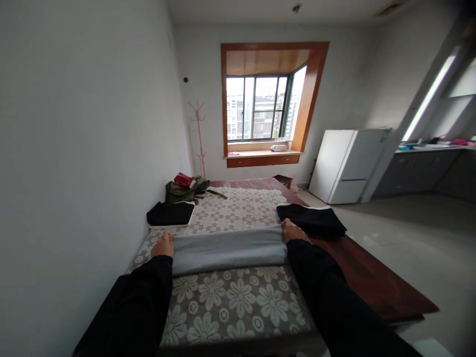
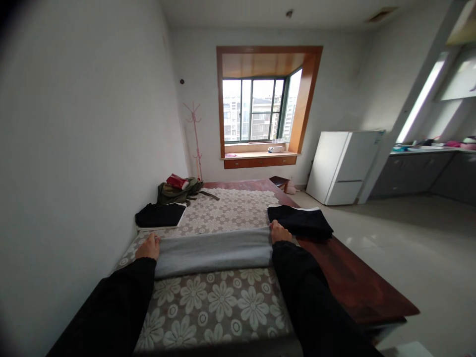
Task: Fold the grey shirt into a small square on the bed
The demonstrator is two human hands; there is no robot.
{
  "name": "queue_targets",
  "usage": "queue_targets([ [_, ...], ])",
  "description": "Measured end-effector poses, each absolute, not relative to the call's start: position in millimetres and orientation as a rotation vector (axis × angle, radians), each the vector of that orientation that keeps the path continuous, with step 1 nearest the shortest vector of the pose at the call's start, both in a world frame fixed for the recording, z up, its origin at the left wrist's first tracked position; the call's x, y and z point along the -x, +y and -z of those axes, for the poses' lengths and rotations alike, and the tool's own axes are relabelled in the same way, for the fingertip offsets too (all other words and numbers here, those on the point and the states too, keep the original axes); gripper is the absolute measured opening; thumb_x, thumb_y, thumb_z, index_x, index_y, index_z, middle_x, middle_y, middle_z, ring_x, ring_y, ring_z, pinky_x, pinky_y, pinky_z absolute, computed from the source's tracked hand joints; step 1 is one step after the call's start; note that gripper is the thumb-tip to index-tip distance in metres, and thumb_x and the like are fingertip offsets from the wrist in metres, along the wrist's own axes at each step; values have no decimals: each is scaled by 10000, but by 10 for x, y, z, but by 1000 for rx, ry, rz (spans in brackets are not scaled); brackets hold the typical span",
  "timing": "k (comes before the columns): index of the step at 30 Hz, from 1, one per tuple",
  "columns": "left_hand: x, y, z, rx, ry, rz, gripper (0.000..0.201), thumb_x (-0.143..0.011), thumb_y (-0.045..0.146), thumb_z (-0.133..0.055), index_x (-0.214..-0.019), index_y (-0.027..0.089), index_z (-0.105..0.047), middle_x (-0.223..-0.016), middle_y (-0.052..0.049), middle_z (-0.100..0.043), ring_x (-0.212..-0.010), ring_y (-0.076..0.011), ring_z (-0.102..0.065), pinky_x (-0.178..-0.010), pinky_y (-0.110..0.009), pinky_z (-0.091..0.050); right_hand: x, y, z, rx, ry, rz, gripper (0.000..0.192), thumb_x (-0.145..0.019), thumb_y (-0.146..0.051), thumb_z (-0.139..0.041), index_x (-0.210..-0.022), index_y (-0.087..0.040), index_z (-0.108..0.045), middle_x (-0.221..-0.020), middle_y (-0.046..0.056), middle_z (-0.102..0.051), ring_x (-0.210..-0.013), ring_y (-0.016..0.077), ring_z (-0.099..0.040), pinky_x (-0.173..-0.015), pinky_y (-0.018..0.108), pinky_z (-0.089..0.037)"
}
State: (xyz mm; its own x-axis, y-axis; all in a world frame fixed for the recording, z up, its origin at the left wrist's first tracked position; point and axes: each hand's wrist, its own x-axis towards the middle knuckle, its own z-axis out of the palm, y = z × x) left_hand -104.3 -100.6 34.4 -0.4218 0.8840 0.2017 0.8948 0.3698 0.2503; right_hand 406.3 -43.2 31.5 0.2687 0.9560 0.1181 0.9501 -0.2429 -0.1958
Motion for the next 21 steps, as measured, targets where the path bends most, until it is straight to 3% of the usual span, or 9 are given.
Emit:
queue_targets([
  [4,1048,-1044,-395,1711,-2537,460,347,-988,267,-331,-1180,168,-602,-1124,-175,-706,-945,-318,-688,-762,-409,-505,-4062,-477,-373,2280,-1845,-6,362,-1035,-306,-256,-1188,-195,-566,-1156,160,-673,-978,287,-670,-829,413,-478],
  [9,827,-1127,-516,1904,-2324,444,413,-961,204,-347,-1317,172,-556,-1383,-182,-570,-1250,-371,-539,-994,-512,-435,-3863,-559,-494,2188,-1930,98,355,-990,-302,-411,-1311,-211,-532,-1346,190,-567,-1236,329,-527,-975,471,-421],
  [12,359,-1142,-462,2185,-2098,419,444,-985,300,-337,-1365,215,-549,-1457,-114,-538,-1365,-317,-445,-1158,-485,-293,-3395,-687,-430,1837,-2202,42,445,-986,-327,-396,-1403,-212,-500,-1489,151,-468,-1363,326,-412,-1099,474,-336],
  [15,-200,-1131,-279,2411,-1932,360,489,-984,412,-333,-1423,286,-506,-1527,-32,-481,-1443,-272,-350,-1211,-484,-209,-2829,-841,-221,1597,-2410,-52,494,-986,-430,-396,-1443,-265,-483,-1537,40,-445,-1400,262,-390,-1151,398,-297],
  [21,-612,-1101,57,2498,-1915,286,651,-959,518,-301,-1544,235,-337,-1628,-69,-290,-1517,-329,-154,-1203,-593,-132,-2412,-945,170,1540,-2465,-156,630,-997,-477,-294,-1558,-191,-313,-1625,99,-256,-1503,321,-168,-1196,548,-106],
])
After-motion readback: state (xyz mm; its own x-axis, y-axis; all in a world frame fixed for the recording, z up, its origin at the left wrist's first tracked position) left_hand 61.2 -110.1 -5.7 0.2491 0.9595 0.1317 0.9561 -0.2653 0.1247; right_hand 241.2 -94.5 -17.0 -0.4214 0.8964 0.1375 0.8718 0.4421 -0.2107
